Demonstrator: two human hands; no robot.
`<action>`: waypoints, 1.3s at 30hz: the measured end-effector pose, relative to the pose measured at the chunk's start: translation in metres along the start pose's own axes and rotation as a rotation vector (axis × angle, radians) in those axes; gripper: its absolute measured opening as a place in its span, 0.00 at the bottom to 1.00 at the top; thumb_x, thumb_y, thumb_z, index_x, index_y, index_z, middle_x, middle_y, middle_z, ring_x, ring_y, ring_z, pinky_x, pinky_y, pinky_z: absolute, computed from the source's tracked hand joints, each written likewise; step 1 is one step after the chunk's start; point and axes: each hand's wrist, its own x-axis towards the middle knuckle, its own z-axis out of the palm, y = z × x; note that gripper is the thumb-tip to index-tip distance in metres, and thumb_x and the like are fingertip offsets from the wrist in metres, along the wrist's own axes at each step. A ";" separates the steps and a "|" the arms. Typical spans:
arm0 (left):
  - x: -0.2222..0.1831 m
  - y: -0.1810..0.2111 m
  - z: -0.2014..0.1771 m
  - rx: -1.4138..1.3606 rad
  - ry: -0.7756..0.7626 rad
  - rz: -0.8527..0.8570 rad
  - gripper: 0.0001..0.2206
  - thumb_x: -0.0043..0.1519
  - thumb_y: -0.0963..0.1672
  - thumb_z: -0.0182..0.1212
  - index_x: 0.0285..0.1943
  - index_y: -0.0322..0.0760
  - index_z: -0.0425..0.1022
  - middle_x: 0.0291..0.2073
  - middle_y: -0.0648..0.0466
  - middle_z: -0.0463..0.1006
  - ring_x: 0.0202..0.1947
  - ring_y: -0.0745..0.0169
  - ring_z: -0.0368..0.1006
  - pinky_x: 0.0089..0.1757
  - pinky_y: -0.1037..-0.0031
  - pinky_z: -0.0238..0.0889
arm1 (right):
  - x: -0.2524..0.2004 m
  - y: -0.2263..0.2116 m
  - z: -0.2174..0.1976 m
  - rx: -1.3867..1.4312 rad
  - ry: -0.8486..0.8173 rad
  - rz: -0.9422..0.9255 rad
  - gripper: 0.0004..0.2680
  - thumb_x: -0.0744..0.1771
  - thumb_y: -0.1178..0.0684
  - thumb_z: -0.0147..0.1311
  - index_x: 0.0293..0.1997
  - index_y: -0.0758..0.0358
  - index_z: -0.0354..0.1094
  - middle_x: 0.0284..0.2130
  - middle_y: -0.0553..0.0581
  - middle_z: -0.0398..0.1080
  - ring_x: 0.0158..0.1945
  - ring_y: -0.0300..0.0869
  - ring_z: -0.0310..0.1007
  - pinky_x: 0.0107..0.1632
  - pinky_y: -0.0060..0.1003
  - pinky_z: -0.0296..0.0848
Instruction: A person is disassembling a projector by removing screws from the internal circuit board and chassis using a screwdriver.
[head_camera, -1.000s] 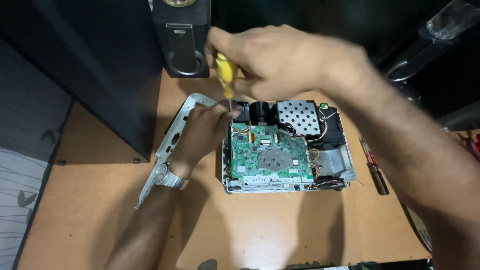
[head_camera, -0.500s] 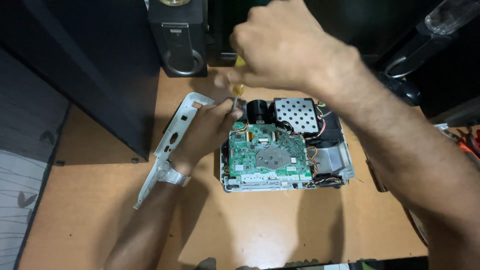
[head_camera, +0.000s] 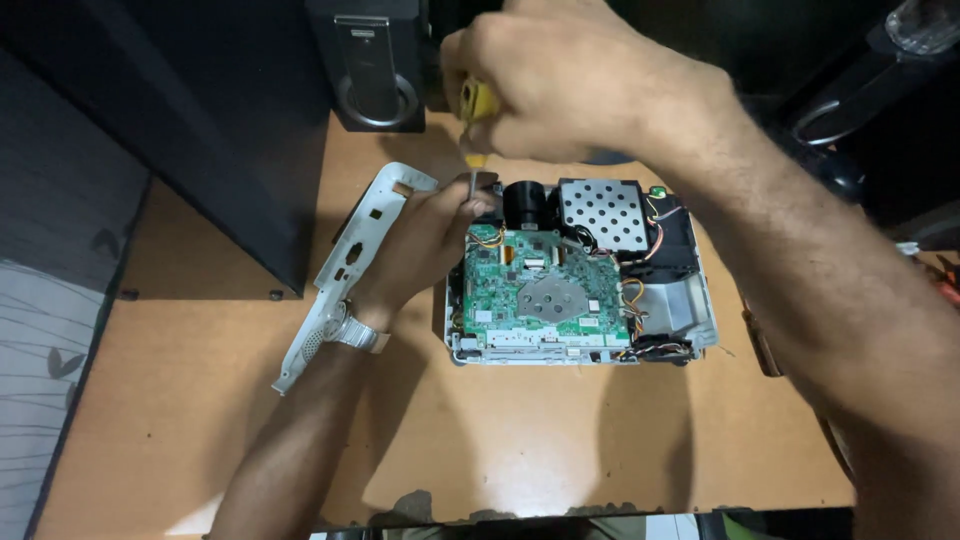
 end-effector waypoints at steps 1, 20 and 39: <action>-0.001 -0.004 0.002 0.001 0.001 0.001 0.14 0.72 0.42 0.42 0.52 0.27 0.74 0.50 0.44 0.82 0.53 0.45 0.79 0.48 0.64 0.72 | 0.001 -0.002 0.007 -0.001 0.001 0.000 0.15 0.62 0.44 0.63 0.49 0.58 0.76 0.34 0.63 0.78 0.41 0.61 0.77 0.32 0.55 0.72; 0.019 0.051 0.027 0.220 0.030 0.203 0.14 0.63 0.35 0.51 0.56 0.28 0.75 0.42 0.36 0.80 0.45 0.30 0.75 0.41 0.54 0.69 | -0.109 -0.043 0.084 0.860 0.647 0.459 0.12 0.68 0.45 0.58 0.49 0.59 0.67 0.36 0.55 0.74 0.36 0.46 0.78 0.36 0.39 0.76; 0.136 0.052 0.141 0.304 -0.289 0.107 0.09 0.65 0.41 0.58 0.45 0.38 0.85 0.35 0.48 0.83 0.41 0.44 0.80 0.43 0.59 0.72 | -0.266 0.071 0.168 0.573 1.702 0.882 0.07 0.75 0.48 0.37 0.51 0.61 0.54 0.46 0.65 0.74 0.50 0.46 0.79 0.50 0.40 0.82</action>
